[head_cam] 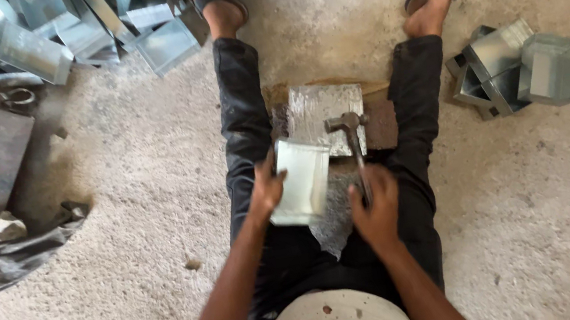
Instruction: The person sits on the floor and uses a hammer to strike a small metal block placed on a wooden anvil. They repeatedly pick up the metal block, position it on the anvil, and hit it with the hammer to shape it.
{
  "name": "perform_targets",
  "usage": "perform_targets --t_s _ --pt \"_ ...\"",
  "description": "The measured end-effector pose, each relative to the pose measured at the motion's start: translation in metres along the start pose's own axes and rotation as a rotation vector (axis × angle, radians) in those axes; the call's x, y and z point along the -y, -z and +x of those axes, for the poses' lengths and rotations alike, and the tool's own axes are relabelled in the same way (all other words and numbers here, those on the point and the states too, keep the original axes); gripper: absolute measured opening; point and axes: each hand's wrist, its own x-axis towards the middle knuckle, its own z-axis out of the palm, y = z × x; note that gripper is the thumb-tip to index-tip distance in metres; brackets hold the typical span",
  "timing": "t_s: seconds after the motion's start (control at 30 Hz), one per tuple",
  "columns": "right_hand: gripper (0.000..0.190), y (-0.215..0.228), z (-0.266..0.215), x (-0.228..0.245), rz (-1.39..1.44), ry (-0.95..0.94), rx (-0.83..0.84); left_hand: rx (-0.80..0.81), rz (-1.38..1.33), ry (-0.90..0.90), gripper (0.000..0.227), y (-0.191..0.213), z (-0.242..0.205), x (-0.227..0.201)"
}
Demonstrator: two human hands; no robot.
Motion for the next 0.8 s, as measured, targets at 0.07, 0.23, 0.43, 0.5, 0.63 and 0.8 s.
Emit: perform_targets --t_s 0.07,0.23,0.43,0.5,0.63,0.8 --pt "0.026 -0.011 0.002 -0.046 0.114 -0.376 0.102 -0.052 0.056 -0.219 0.061 0.013 0.018 -0.021" --pt "0.049 -0.028 -0.019 -0.114 0.860 -1.253 0.372 0.067 0.649 -0.335 0.055 0.022 0.075 -0.100" --pt "0.047 -0.015 -0.024 -0.099 0.862 -1.002 0.240 0.318 0.938 -0.475 0.060 0.007 0.101 -0.132" --pt "0.052 -0.009 -0.022 -0.083 0.682 -0.830 0.214 0.342 0.895 -0.497 0.065 0.008 0.107 -0.131" --pt "0.058 0.011 -0.003 -0.049 0.494 -0.568 0.179 0.335 0.848 -0.498 0.057 0.007 0.104 -0.128" --pt "0.057 0.016 0.018 -0.030 0.498 -0.437 0.203 0.345 0.891 -0.484 0.058 0.010 0.099 -0.137"
